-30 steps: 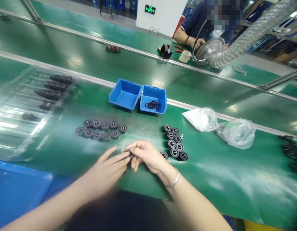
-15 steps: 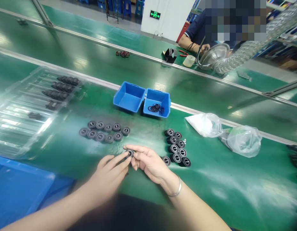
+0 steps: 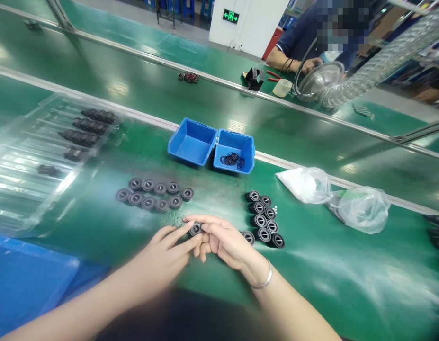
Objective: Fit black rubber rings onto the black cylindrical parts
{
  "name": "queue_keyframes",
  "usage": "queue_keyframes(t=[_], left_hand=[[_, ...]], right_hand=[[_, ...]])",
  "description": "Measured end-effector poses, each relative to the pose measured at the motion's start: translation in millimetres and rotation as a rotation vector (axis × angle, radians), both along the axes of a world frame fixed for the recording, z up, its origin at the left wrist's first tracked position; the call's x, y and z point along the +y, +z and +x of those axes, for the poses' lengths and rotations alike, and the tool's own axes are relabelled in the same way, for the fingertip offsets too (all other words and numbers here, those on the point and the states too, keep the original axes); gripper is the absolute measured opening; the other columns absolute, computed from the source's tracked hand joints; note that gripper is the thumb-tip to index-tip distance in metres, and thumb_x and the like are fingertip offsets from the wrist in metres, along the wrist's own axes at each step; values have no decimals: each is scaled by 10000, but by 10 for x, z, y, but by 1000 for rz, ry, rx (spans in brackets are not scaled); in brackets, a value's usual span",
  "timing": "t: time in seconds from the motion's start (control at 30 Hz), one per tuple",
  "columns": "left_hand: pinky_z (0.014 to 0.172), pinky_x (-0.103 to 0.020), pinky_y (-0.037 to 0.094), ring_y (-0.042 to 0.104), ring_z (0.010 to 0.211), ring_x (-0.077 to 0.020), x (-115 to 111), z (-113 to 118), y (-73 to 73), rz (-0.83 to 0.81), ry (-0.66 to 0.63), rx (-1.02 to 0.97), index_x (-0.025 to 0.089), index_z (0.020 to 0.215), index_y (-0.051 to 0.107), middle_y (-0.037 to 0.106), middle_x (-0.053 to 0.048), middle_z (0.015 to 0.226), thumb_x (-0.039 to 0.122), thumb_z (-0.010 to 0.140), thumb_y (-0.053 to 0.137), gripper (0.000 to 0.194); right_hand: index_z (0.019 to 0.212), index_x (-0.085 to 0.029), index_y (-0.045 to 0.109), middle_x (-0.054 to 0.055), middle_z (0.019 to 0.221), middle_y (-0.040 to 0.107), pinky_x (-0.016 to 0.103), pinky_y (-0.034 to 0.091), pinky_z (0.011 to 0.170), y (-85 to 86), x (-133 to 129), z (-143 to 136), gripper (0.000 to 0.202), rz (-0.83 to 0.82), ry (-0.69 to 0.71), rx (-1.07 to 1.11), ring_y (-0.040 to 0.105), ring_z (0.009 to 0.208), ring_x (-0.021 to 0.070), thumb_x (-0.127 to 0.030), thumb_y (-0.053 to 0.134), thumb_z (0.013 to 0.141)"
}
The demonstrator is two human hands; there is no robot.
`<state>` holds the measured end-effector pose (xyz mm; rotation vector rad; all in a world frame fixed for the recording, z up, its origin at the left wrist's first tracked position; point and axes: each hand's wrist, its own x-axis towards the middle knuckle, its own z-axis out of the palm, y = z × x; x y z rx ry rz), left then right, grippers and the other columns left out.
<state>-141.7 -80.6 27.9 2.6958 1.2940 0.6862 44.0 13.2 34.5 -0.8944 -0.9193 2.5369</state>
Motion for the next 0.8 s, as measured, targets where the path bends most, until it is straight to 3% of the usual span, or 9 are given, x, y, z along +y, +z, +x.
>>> queue_keyframes(t=[0.2, 0.37, 0.6, 0.8], left_hand=[[968, -349, 358, 477, 1296, -244, -51, -3, -4, 45, -1, 14, 181, 974, 698, 652, -24, 1299, 137, 966, 403, 299], [1010, -343, 352, 544, 1236, -217, -29, -71, 16, 64, -24, 0, 160, 1040, 683, 710, -58, 1187, 142, 978, 384, 306], [997, -320, 360, 508, 1278, -205, -42, -49, -14, 86, 2, 38, 170, 1030, 685, 701, -58, 1196, 137, 968, 401, 292], [1023, -378, 317, 427, 1342, -260, -48, -39, -66, 66, 5, 56, 164, 1026, 685, 657, -54, 1278, 121, 946, 436, 265]], right_hand=[[1275, -102, 593, 68, 682, 691, 218, 529, 503, -10, 8, 14, 400, -8, 31, 18, 677, 598, 152, -244, 553, 903], [1289, -102, 579, 77, 700, 699, 217, 532, 516, -29, 16, 27, 403, -5, 42, 29, 689, 627, 159, -255, 565, 916], [1265, -98, 599, 71, 688, 696, 207, 539, 538, -28, -2, 20, 386, 9, 21, 41, 685, 637, 146, -200, 552, 895], [1260, -108, 596, 72, 731, 694, 217, 560, 540, -4, 4, 13, 387, -6, 16, 43, 687, 648, 146, -185, 552, 884]])
